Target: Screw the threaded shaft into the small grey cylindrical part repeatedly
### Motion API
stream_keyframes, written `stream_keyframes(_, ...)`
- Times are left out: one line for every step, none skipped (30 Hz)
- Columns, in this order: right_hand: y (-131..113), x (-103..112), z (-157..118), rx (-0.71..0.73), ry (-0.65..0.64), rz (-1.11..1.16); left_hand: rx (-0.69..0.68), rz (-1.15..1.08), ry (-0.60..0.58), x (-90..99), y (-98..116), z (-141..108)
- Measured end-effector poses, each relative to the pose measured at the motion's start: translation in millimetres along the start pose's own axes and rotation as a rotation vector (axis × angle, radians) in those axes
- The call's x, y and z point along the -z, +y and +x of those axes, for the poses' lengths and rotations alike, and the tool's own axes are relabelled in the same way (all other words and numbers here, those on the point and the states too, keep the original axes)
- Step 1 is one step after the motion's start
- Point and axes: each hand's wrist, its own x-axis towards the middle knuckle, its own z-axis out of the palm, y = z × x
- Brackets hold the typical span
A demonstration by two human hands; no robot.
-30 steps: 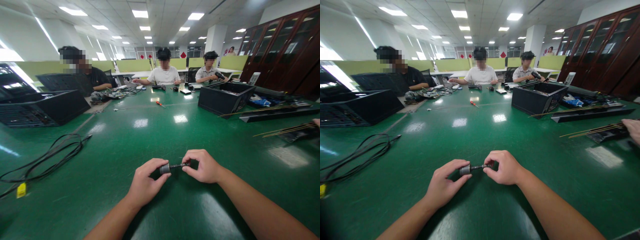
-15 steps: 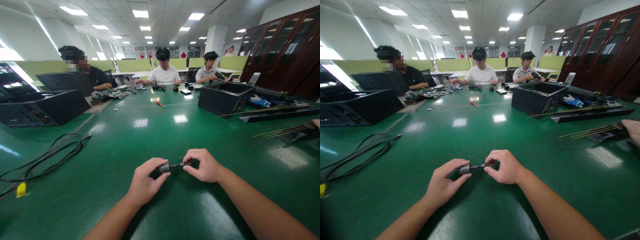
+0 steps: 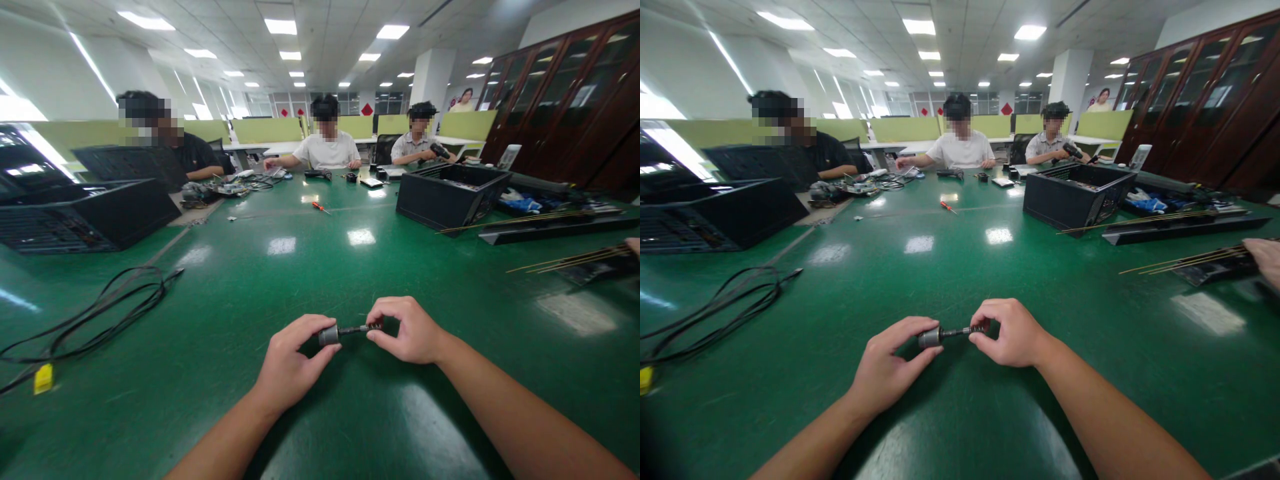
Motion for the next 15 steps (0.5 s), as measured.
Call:
stream_keyframes(0.0, 0.0, 0.0, -0.003, 0.000, 0.001, -0.002, 0.001, 0.000, 0.2, 0.2, 0.0)
stream_keyframes(-0.1, 0.1, 0.1, -0.007, -0.002, 0.002, -0.004, 0.001, 0.000, 0.5, 0.4, 0.1)
stream_keyframes(-0.3, 0.2, 0.3, -0.010, -0.004, 0.002, -0.005, 0.001, 0.002, 0.7, 0.4, 0.0)
stream_keyframes(-0.4, 0.4, 0.4, -0.012, -0.005, 0.002, -0.005, 0.001, 0.003, 0.8, 0.4, 0.0)
stream_keyframes(-0.6, 0.5, 0.5, -0.012, -0.006, 0.002, -0.005, 0.000, 0.002, 0.8, 0.3, -0.1)
stream_keyframes(-0.7, 0.7, 0.6, -0.013, -0.006, 0.003, -0.005, 0.000, 0.001, 0.7, 0.1, -0.2)
stream_keyframes(-0.6, 0.8, 0.6, -0.014, -0.004, 0.005, -0.004, 0.000, -0.001, 0.5, -0.1, -0.2)
stream_keyframes(-0.5, 0.8, 0.5, -0.015, -0.004, 0.007, -0.004, -0.001, -0.002, 0.3, -0.3, -0.1)
stream_keyframes(-0.3, 0.8, 0.3, -0.017, -0.004, 0.008, -0.004, -0.002, -0.003, 0.1, -0.6, 0.0)
stream_keyframes(0.1, 0.7, 0.1, -0.018, -0.006, 0.008, -0.004, -0.005, -0.005, -0.2, -0.8, 0.1)
stream_keyframes(0.4, 0.5, -0.2, -0.018, -0.008, 0.007, -0.004, -0.007, -0.007, -0.3, -1.0, 0.2)
stream_keyframes(0.7, 0.3, -0.4, -0.017, -0.010, 0.005, -0.004, -0.010, -0.009, -0.4, -1.3, 0.2)
stream_keyframes(0.8, 0.2, -0.5, -0.015, -0.009, 0.003, -0.004, -0.013, -0.012, -0.4, -1.4, 0.2)
stream_keyframes(0.8, 0.0, -0.6, -0.012, -0.008, 0.002, -0.004, -0.015, -0.013, -0.2, -1.5, 0.1)
stream_keyframes(0.6, -0.1, -0.6, -0.010, -0.006, -0.001, -0.005, -0.017, -0.015, 0.0, -1.4, 0.0)
